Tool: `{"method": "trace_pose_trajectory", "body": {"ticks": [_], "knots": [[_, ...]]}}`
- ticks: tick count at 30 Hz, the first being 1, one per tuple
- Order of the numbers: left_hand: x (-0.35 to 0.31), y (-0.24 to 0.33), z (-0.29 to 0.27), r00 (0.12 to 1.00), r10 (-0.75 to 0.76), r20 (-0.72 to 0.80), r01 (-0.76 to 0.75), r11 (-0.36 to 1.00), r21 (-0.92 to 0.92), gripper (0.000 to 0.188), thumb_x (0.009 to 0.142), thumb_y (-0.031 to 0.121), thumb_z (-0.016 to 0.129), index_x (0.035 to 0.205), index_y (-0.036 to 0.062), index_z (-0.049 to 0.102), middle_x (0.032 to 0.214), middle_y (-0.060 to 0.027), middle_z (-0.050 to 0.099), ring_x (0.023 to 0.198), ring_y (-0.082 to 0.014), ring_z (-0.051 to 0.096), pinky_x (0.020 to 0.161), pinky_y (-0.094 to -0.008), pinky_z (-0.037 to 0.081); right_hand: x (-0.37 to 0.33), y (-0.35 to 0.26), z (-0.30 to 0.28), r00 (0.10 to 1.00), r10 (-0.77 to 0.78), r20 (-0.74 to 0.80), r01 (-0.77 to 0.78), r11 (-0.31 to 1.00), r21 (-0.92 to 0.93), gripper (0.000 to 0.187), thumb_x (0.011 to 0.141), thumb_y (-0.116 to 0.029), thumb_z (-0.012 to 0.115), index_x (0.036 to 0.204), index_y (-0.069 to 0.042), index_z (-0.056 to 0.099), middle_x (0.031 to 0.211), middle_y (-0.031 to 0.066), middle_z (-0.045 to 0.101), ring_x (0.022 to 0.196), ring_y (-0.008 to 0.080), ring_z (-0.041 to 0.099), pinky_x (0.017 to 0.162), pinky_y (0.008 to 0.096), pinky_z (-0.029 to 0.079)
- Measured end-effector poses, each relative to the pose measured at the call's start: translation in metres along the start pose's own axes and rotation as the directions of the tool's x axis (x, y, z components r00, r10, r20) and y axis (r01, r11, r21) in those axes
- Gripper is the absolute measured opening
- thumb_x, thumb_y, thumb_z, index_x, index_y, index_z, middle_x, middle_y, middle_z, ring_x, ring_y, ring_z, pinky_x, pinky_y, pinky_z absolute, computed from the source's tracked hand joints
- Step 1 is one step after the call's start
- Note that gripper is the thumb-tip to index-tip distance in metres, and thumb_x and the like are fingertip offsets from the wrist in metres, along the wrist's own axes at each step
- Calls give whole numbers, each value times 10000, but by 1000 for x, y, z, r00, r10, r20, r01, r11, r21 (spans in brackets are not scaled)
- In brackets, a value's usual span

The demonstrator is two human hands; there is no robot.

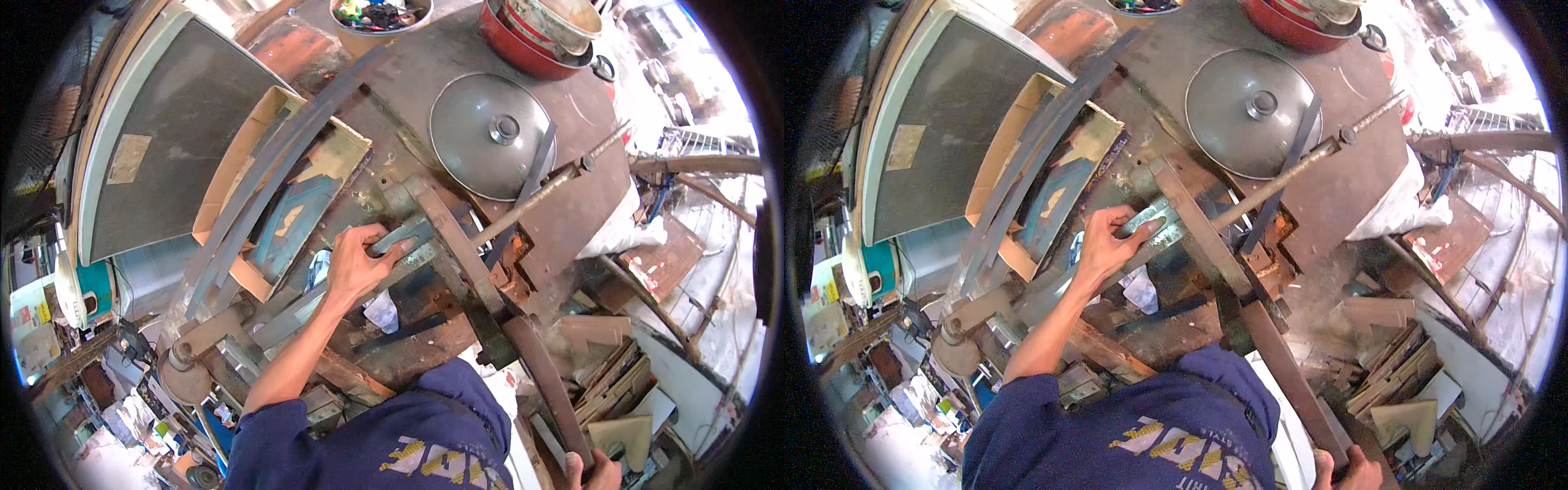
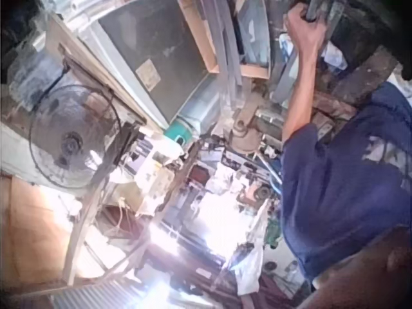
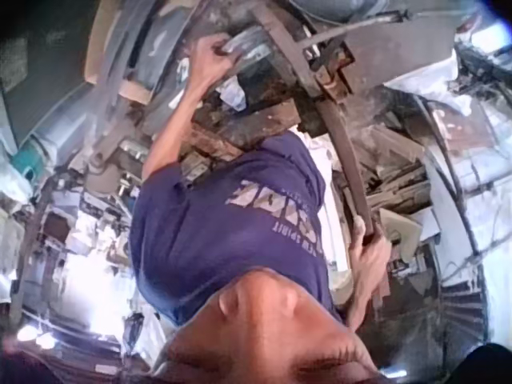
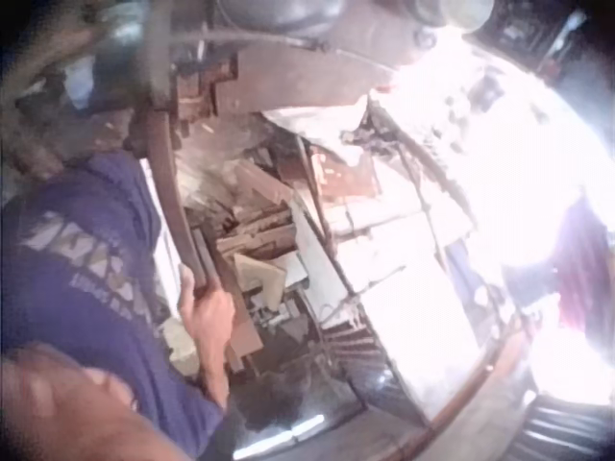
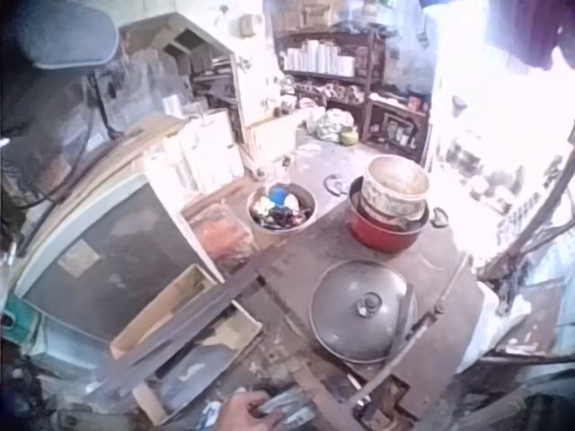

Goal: The person measures and cuts metal strips using a manual shear, shapes them against a grinding wheel, and applies them to a large cardboard template by hand and with a mallet.

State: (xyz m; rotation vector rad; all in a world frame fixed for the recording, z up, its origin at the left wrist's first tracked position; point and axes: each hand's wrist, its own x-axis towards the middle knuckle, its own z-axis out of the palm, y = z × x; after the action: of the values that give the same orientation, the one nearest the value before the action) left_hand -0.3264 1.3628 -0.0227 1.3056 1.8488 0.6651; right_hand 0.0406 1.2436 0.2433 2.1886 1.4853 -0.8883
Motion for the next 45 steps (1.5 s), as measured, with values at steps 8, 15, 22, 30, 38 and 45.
{"method": "trace_pose_trajectory", "body": {"ticks": [8,15,22,30,38,45], "knots": [[12,-39,10,941,284,-185,-276,959,69,358,785,339,797,792,-10,717,632,-148,664,549,-168,595,543,-348,433,134,113,205,892,-408,-197,451,766,458,424,884,-401,622,858,22,625,590,213,549,586,406,545,652,462,455],[-26,44,-49,914,354,-197,-339,935,108,159,887,149,723,856,-7,731,658,-79,682,590,-114,626,577,-281,481,132,115,195,732,-391,-559,664,595,453,440,863,-404,653,749,4,534,620,165,521,563,292,559,566,396,437],[-2,-29,-59,991,128,24,-131,981,143,297,859,202,795,1045,-20,727,937,-102,743,922,-151,694,825,-290,535,112,124,199,782,-284,-554,595,603,531,346,833,-262,732,736,6,536,638,141,543,553,269,543,537,378,417],[39,-30,-57,967,246,-61,-226,947,227,269,782,73,793,1011,-20,687,896,-117,731,819,-187,705,739,-326,563,111,130,198,689,-353,-633,704,533,470,397,824,-280,764,759,5,495,645,132,508,557,248,503,544,366,405],[96,-96,-18,983,70,170,-156,808,568,352,677,-55,663,1013,42,704,933,-222,711,859,-363,710,729,-419,555,120,126,204,714,-380,-589,685,556,471,401,791,-298,754,741,-5,484,611,123,504,539,218,516,524,352,412],[96,-120,-7,944,269,191,-328,827,456,167,676,-72,627,808,29,640,688,-121,676,648,-224,651,600,-379,506,128,126,198,767,-390,-510,635,581,510,359,768,-272,724,712,0,495,590,109,519,511,204,531,514,333,412]]}}
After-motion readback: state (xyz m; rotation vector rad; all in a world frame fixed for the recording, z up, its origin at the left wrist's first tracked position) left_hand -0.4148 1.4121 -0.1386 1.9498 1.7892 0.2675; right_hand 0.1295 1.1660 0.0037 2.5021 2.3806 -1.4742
